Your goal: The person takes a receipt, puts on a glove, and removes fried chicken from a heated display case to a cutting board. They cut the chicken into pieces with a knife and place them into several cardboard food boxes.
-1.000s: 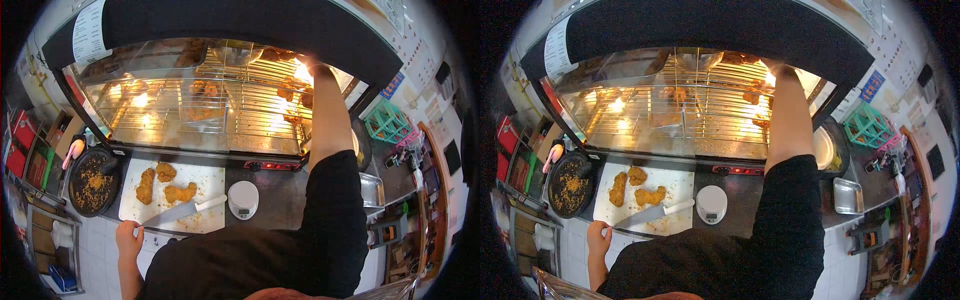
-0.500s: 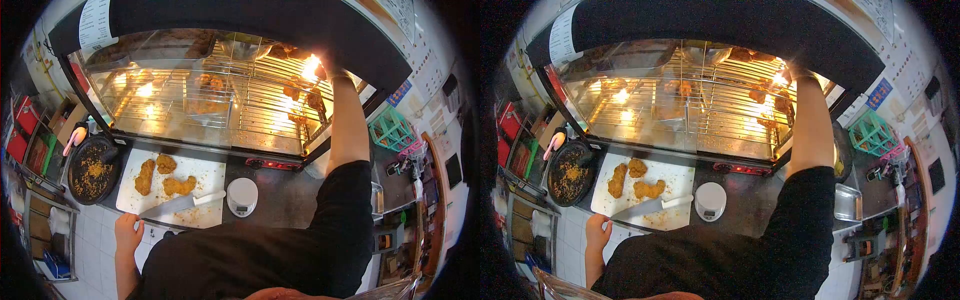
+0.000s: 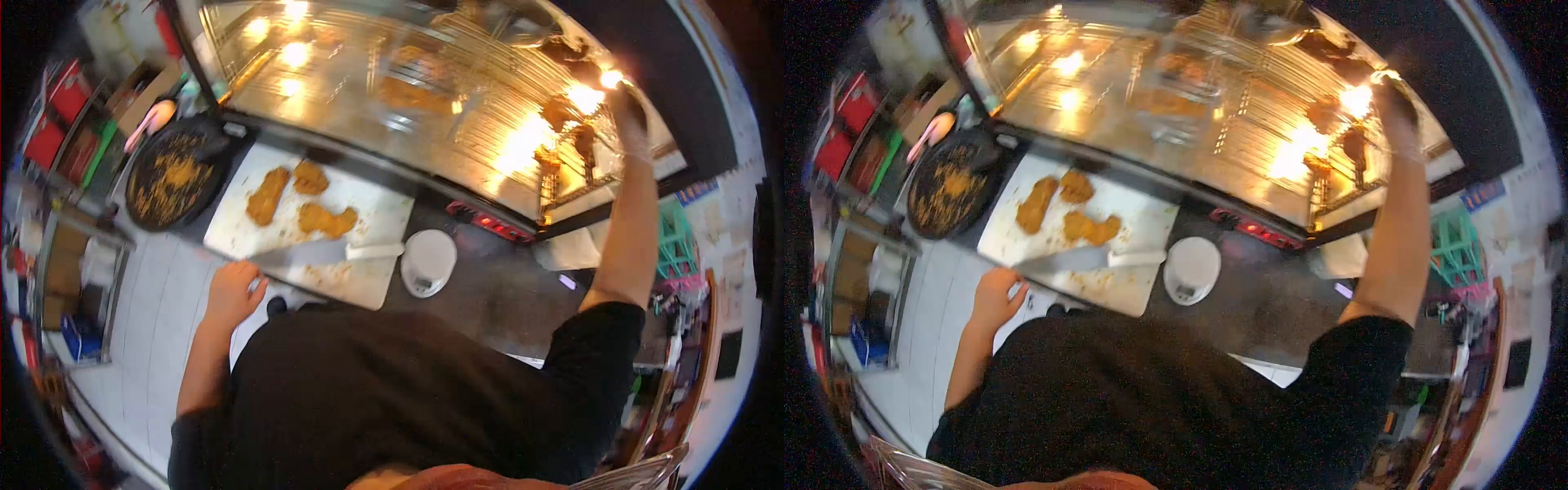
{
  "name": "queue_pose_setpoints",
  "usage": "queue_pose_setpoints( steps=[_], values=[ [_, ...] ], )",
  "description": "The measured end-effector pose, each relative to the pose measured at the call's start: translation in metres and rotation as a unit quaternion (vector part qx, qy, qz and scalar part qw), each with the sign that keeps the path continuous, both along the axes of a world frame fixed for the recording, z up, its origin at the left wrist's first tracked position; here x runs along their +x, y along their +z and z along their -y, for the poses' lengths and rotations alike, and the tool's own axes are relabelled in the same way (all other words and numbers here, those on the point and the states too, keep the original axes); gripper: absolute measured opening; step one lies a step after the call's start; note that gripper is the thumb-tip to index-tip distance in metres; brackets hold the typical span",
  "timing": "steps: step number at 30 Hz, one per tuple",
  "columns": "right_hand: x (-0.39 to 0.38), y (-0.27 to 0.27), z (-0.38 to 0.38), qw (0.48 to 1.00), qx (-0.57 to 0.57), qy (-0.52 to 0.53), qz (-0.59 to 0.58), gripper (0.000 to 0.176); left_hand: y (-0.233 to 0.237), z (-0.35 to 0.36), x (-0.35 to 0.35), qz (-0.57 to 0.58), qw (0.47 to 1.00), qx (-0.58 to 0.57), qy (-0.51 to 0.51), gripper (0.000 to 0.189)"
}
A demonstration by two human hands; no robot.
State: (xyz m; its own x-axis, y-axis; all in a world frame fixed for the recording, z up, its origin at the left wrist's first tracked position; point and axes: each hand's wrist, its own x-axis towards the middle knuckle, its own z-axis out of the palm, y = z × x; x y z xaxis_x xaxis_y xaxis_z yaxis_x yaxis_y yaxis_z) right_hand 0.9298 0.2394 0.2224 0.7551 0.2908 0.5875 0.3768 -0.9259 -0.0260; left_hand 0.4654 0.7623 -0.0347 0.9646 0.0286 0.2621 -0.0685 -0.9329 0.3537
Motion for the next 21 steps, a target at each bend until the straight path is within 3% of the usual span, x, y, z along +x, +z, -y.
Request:
queue_pose_setpoints(
  steps=[2, 3, 6, 7, 8, 9, 10, 12, 14, 15, 18, 21],
  values=[
    [-0.011, 0.005, 0.001, 0.996, -0.053, 0.017, 0.072, 0.033, -0.002, -0.006, -0.002, -0.007, 1.000, -0.010, 0.000, 0.015],
    [-0.051, 0.014, -0.023, 0.999, 0.001, -0.020, 0.039, 0.036, -0.005, -0.010, -0.003, -0.010, 1.000, -0.019, 0.003, 0.014],
    [-0.081, 0.014, -0.009, 0.998, -0.051, -0.018, 0.017, 0.035, -0.015, -0.019, -0.007, -0.025, 0.999, -0.034, 0.008, 0.014],
    [-0.091, 0.014, -0.003, 0.994, -0.107, -0.010, 0.028, 0.036, -0.018, -0.022, -0.007, -0.038, 0.999, -0.031, 0.012, 0.014],
    [-0.101, 0.008, 0.012, 0.957, -0.254, 0.010, 0.137, 0.030, -0.021, -0.024, -0.008, -0.050, 0.998, -0.027, 0.014, 0.014],
    [-0.111, 0.003, 0.027, 0.887, -0.390, 0.031, 0.243, 0.025, -0.026, -0.027, -0.008, -0.023, 0.999, -0.038, 0.010, 0.014],
    [-0.145, -0.004, 0.002, 0.957, -0.240, -0.013, 0.161, 0.022, -0.027, -0.031, -0.008, -0.022, 0.999, -0.043, 0.015, 0.015],
    [-0.199, -0.019, -0.035, 0.999, -0.004, -0.039, 0.029, 0.021, -0.030, -0.040, -0.007, -0.020, 0.998, -0.053, 0.026, 0.015],
    [-0.226, -0.051, -0.041, 0.986, 0.157, -0.003, -0.060, 0.025, -0.034, -0.053, -0.005, -0.032, 0.997, -0.066, 0.040, 0.015],
    [-0.240, -0.075, -0.054, 0.949, 0.288, 0.040, -0.121, 0.027, -0.035, -0.059, -0.004, -0.037, 0.996, -0.071, 0.046, 0.016],
    [-0.272, -0.121, -0.142, 0.875, 0.334, 0.172, -0.306, 0.029, -0.041, -0.082, 0.004, -0.022, 0.995, -0.081, 0.048, 0.015],
    [-0.278, -0.177, -0.242, 0.816, 0.208, 0.345, -0.414, 0.018, -0.046, -0.109, 0.014, -0.017, 0.995, -0.092, 0.033, 0.014]
  ],
)
